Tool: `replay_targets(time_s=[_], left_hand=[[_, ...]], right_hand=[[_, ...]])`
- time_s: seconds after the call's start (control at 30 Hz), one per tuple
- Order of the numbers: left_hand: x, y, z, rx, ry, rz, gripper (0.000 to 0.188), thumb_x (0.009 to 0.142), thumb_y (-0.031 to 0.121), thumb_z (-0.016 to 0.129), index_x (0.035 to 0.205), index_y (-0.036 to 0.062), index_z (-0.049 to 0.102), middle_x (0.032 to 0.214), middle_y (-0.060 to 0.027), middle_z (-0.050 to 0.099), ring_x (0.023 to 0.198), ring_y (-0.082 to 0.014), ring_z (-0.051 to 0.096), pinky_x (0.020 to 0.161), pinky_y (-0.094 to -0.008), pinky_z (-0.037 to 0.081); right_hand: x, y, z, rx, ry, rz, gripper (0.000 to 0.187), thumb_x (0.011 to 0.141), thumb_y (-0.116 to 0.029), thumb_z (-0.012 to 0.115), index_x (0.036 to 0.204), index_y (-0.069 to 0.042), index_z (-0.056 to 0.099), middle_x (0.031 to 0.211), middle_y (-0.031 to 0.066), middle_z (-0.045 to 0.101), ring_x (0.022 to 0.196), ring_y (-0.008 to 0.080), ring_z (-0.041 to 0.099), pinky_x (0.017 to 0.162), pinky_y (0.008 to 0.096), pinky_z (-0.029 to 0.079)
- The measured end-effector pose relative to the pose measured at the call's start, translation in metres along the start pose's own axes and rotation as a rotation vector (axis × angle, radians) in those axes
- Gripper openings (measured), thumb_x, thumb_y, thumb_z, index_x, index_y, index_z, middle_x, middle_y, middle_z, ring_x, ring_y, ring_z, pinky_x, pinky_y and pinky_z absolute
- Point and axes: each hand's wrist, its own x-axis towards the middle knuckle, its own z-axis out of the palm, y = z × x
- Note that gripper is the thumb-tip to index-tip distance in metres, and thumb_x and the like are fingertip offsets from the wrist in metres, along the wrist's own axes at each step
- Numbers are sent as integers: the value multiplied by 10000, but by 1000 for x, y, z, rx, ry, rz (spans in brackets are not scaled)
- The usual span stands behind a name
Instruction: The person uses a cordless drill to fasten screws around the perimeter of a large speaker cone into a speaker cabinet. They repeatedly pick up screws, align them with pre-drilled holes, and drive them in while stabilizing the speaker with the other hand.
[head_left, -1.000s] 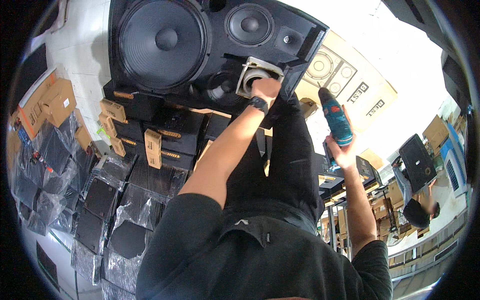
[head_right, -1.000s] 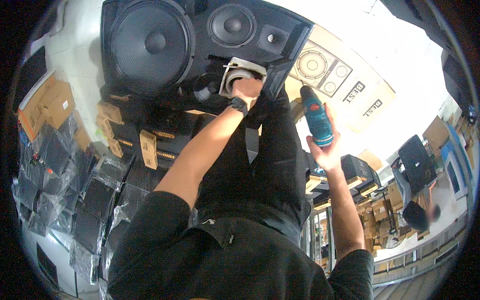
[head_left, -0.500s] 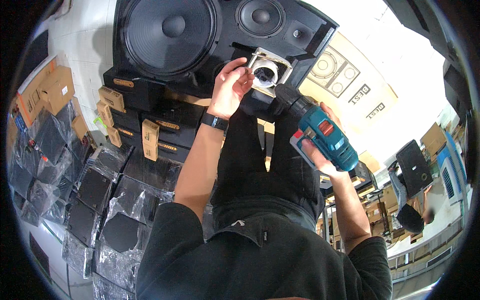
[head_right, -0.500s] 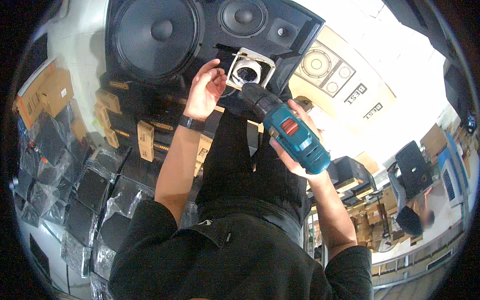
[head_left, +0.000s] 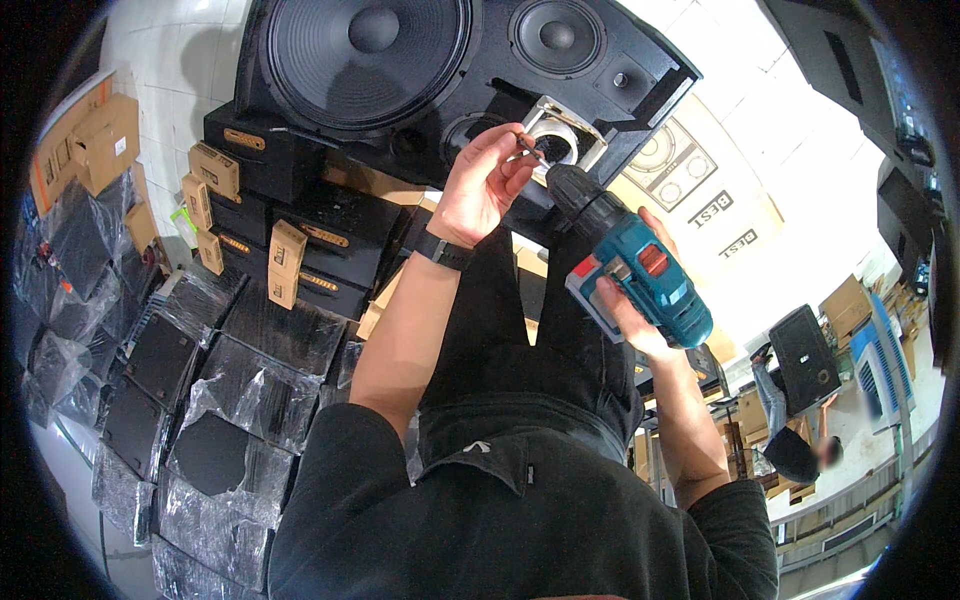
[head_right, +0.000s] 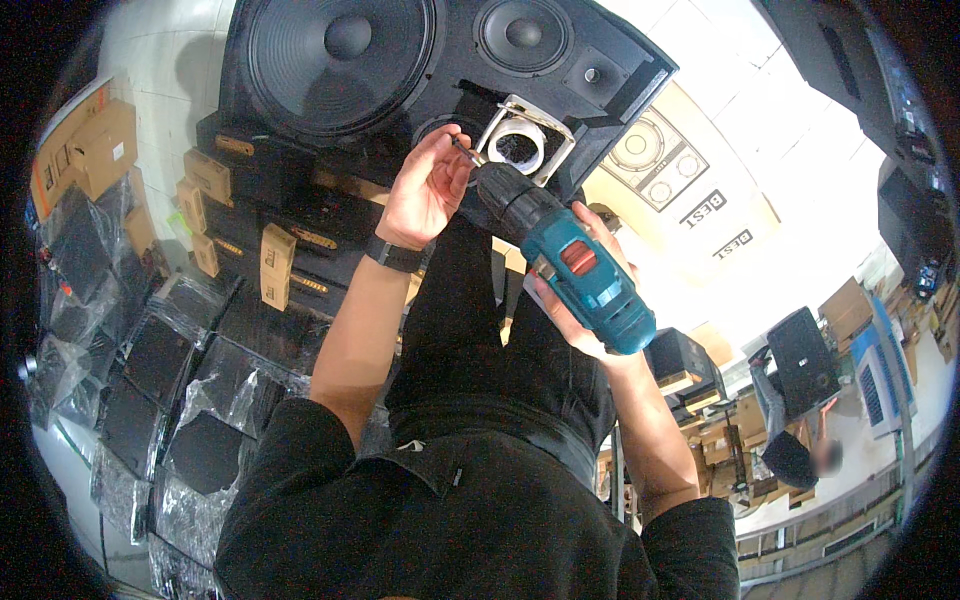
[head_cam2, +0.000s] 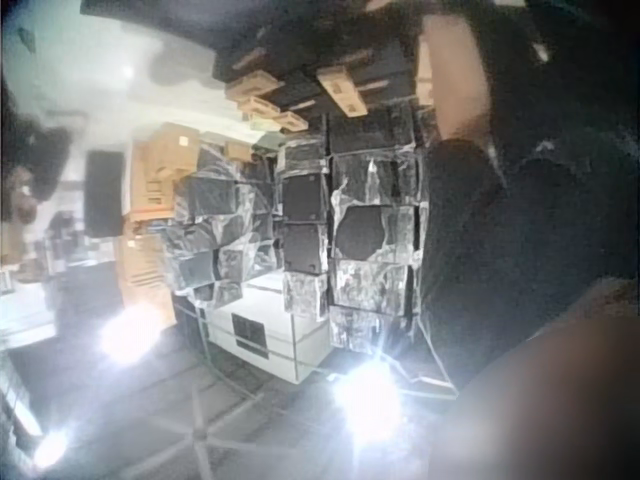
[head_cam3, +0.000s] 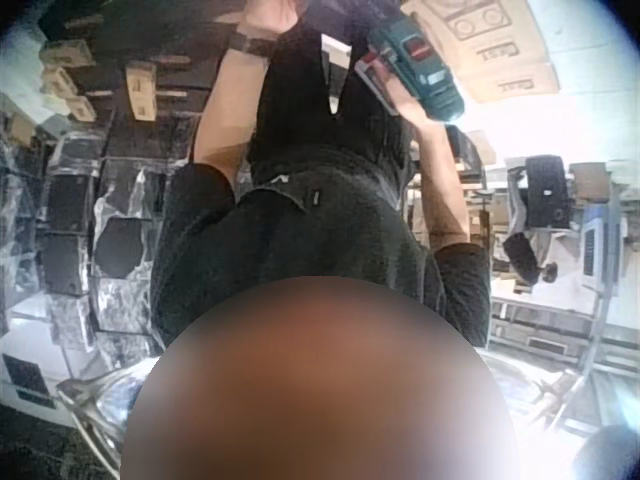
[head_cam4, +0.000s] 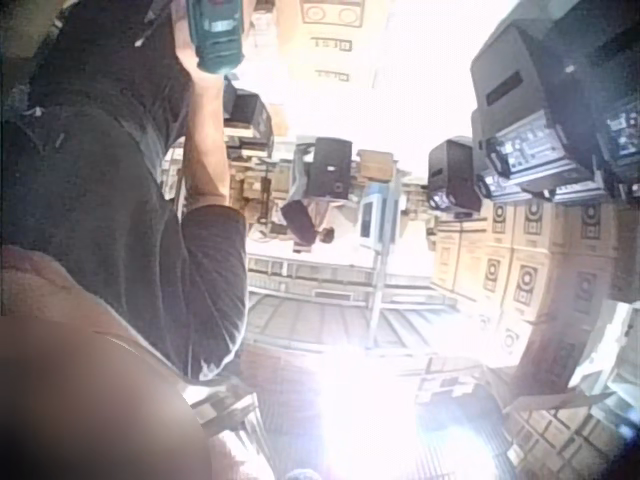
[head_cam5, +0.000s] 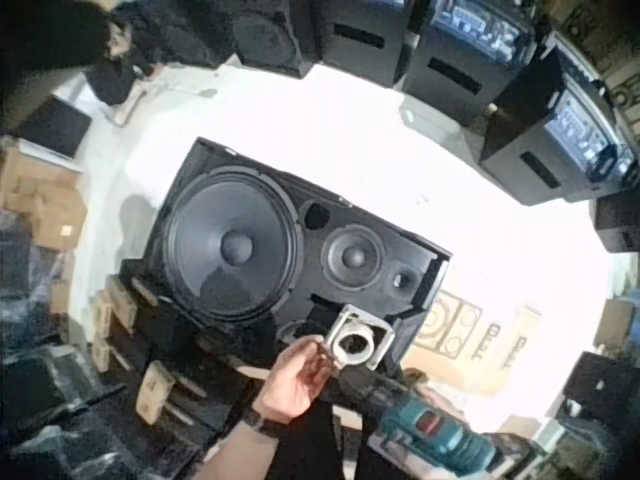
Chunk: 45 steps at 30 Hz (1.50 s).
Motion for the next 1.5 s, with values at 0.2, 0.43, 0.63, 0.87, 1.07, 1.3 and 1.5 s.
replay_targets(time_s=[0.2, 0.43, 0.63, 0.87, 1.07, 1.3, 1.5], left_hand=[[10, 12, -10, 55, 71, -6, 172, 1079, 117, 670, 1244, 83, 702, 1152, -89, 775, 1030, -190, 789, 863, -252, 681], [96, 59, -31, 44, 121, -294, 177, 1086, 141, 659, 1180, 14, 737, 1133, -55, 812, 949, -114, 788, 804, -225, 684], [172, 56, -52, 214, 402, -185, 153, 1048, 183, 731, 1153, 82, 776, 1149, -7, 797, 937, -90, 728, 790, -186, 593], [196, 43, -66, 269, 465, -56, 85, 1038, 91, 701, 1066, 32, 755, 1002, -67, 778, 884, -146, 701, 819, -251, 556], [204, 38, -84, 279, 457, 0, 162, 1024, 109, 726, 1139, 1, 764, 1032, -75, 794, 892, -130, 698, 793, -273, 564], [210, 38, -91, 265, 430, -15, 202, 1012, 95, 742, 1182, -12, 762, 1093, -98, 803, 868, -133, 695, 779, -265, 565], [216, 33, -95, 201, 466, 6, 171, 1012, 87, 744, 1149, -10, 774, 1069, -95, 795, 882, -136, 714, 753, -271, 576]], right_hand=[[22, -12, 2, -71, -120, 105, 778, 848, -141, 858, 1558, -59, 551, 1298, 153, 751, 1148, 257, 757, 1028, 360, 568], [102, 2, 32, -58, -72, -22, 758, 823, -83, 803, 1543, -105, 565, 1162, 223, 781, 1050, 404, 783, 885, 398, 603], [168, 41, 66, -147, -15, -21, 755, 815, -104, 821, 1530, -163, 583, 1114, 245, 774, 1034, 458, 741, 847, 504, 606], [188, 67, 86, -268, -64, 66, 767, 825, -123, 797, 1551, -251, 584, 1012, 259, 758, 973, 476, 740, 832, 554, 588], [195, 70, 90, -266, -65, 75, 797, 797, -95, 802, 1555, -195, 577, 1069, 261, 758, 988, 472, 740, 849, 526, 599], [198, 70, 95, -299, -53, 70, 788, 790, -67, 791, 1547, -125, 579, 1095, 270, 762, 987, 457, 748, 846, 470, 612], [201, 70, 98, -288, -47, 110, 815, 785, -106, 824, 1559, -181, 582, 1023, 252, 765, 954, 458, 756, 836, 533, 608]])
